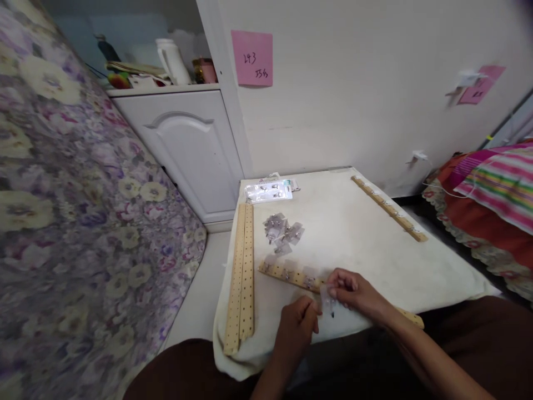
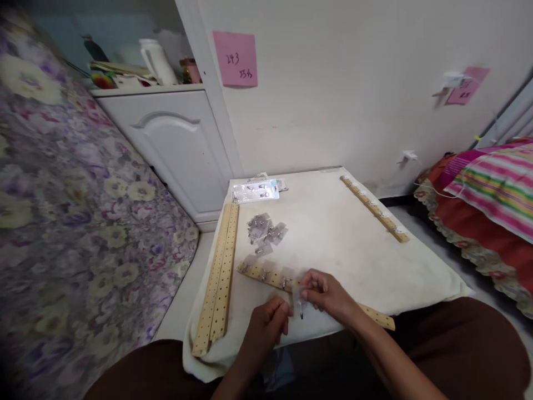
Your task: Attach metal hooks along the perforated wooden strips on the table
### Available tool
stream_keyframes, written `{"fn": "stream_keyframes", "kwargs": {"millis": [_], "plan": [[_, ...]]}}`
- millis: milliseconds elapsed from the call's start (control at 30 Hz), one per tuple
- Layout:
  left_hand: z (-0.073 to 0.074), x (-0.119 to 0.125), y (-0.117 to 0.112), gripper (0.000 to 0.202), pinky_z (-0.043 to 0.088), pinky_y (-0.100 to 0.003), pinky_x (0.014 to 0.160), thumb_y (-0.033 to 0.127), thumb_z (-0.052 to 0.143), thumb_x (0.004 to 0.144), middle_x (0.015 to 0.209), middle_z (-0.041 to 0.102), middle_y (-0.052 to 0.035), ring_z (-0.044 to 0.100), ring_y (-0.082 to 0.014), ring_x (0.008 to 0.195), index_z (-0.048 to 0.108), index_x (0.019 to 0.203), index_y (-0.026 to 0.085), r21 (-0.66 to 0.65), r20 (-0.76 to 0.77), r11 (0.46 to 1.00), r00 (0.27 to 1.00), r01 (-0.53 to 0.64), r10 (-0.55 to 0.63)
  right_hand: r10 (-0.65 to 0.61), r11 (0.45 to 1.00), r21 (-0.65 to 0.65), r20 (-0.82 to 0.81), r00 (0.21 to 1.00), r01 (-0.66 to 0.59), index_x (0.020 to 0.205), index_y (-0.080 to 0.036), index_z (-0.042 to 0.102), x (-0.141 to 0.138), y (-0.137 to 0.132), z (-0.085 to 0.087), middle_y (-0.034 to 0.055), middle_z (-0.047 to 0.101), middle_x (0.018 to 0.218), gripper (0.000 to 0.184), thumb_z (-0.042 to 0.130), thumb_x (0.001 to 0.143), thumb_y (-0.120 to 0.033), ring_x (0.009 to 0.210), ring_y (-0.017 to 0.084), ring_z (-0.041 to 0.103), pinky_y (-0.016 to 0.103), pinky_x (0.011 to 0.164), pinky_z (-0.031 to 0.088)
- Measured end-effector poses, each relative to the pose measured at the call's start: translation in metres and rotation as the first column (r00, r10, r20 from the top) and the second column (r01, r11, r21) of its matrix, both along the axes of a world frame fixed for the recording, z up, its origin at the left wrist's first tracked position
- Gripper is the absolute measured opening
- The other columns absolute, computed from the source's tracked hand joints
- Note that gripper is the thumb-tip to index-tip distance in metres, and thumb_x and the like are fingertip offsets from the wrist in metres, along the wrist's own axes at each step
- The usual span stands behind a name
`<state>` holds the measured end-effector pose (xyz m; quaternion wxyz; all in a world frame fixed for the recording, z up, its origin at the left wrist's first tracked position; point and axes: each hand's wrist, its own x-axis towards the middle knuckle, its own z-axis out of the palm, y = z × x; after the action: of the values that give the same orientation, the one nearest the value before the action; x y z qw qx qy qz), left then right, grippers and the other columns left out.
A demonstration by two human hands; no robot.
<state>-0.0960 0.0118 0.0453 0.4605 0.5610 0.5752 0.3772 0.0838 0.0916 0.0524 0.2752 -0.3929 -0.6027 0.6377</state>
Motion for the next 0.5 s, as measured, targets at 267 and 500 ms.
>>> {"fn": "stream_keyframes", "kwargs": {"millis": [267,500], "plan": [[-0.007,0.010,-0.005,0.020,0.044,-0.028,0.069,0.020,0.039,0.090,0.086,0.064,-0.0048,0.059,-0.0176,0.080,0.058,0.097,0.020,0.344,-0.508,0.923,0.861,0.173,0.028,-0.158,0.984,0.089,0.040,0.987,0.154,0.079,-0.018,0.057,0.016,0.031,-0.019,-0.0048,0.053,0.060,0.021,0.064,0.074,-0.037,0.052,0.010,0.044,0.022,0.050,0.030],[-0.027,0.018,-0.010,0.038,0.051,-0.034,0.074,0.015,0.037,0.088,0.096,0.065,-0.0088,0.060,-0.0205,0.086,0.048,0.124,0.017,0.421,-0.633,0.878,0.767,0.229,0.103,-0.100,0.986,0.146,0.115,0.988,0.083,0.078,-0.018,0.057,0.009,0.033,-0.020,-0.0040,0.053,0.061,0.014,0.061,0.077,-0.031,0.055,0.010,0.046,0.023,0.053,0.033]]}}
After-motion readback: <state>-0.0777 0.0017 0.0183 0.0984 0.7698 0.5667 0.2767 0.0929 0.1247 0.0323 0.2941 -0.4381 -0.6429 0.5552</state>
